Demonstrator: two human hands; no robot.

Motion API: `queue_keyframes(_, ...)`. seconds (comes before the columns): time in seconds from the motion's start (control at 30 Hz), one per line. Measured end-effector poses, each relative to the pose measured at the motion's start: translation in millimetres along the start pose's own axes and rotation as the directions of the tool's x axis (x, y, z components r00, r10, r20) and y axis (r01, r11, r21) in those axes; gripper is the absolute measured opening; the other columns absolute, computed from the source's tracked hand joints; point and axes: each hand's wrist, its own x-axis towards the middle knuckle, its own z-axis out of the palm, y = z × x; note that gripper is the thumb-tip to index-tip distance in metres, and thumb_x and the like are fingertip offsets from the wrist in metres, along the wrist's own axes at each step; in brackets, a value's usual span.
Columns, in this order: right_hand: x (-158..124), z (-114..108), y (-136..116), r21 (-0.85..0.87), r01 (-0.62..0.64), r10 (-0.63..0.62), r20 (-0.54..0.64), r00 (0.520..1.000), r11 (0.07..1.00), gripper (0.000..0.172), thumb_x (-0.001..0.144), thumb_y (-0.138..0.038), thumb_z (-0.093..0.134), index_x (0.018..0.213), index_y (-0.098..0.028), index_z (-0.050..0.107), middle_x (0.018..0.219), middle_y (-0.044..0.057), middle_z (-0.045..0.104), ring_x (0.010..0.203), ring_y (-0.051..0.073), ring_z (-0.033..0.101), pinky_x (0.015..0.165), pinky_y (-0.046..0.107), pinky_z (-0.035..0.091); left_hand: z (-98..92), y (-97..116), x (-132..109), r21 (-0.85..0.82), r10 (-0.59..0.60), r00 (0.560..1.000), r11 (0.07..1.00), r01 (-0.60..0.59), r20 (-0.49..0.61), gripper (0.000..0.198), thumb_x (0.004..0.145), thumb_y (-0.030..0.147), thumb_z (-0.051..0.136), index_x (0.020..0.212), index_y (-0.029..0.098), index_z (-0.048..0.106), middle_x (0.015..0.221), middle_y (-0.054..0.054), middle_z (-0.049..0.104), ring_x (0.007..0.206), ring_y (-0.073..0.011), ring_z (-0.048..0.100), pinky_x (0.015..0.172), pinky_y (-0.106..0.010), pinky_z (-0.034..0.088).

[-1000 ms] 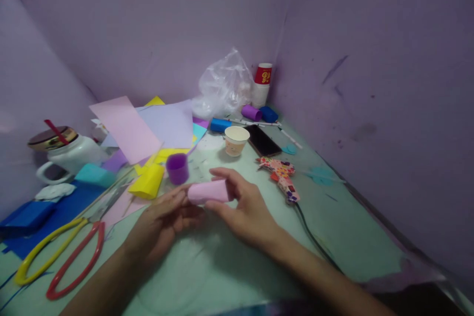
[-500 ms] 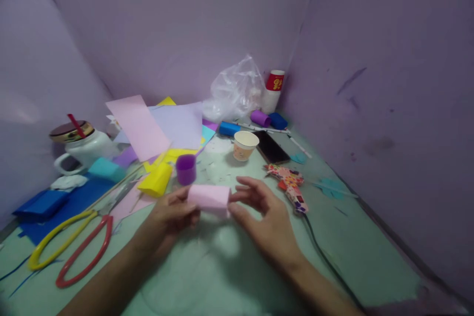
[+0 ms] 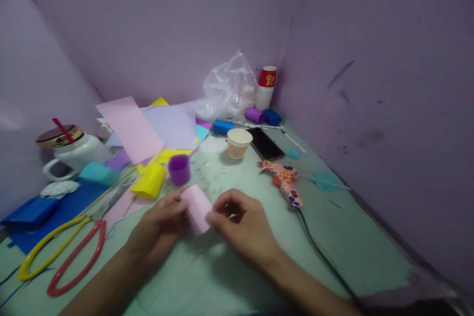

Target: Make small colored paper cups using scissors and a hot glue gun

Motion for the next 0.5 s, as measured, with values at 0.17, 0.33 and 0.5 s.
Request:
queue_keyframes(0.17,-4,2,-4,0.032,-0.042,0.040,0.061,0.997,0.999,0.018,0.064,-0.033,0.069,0.071,-0.019,0.061,0.063,0.000,0.063,0.058,0.015,0.061,0.056,0.027,0.049,1.5,0,1,-0.098,-0.040,0.998,0.995,0.036,-0.042,0.013,0.064,0.015,0.072,0.075,0.010,0.069,0.070,-0.004,0.063,0.064,-0.0119,0.057,0.058,-0.022,0.049)
queue_keyframes(0.33,-6,-72,-3,-0.448,-0.021,-0.145,-0.332,0.932,0.894,0.033,0.067,-0.049,0.066,0.084,-0.021,0.068,0.082,0.007,0.072,0.074,0.023,0.066,0.069,0.035,0.051,1.6,3,0,-0.144,-0.052,0.989,0.989,0.031,-0.141,0.012,0.067,0.004,0.062,0.075,0.010,0.070,0.073,-0.005,0.064,0.063,-0.0103,0.057,0.055,-0.019,0.049)
queue_keyframes(0.5,0,-143,23,-0.807,-0.366,0.031,-0.398,0.917,0.464,0.052,0.078,-0.066,0.046,0.082,-0.020,0.070,0.082,0.011,0.073,0.075,0.032,0.065,0.066,0.040,0.046,2.3,1,0,-0.134,-0.024,0.986,0.991,0.001,-0.166,0.011,0.065,0.005,0.066,0.075,0.009,0.070,0.068,-0.003,0.063,0.060,-0.0096,0.057,0.053,-0.017,0.049)
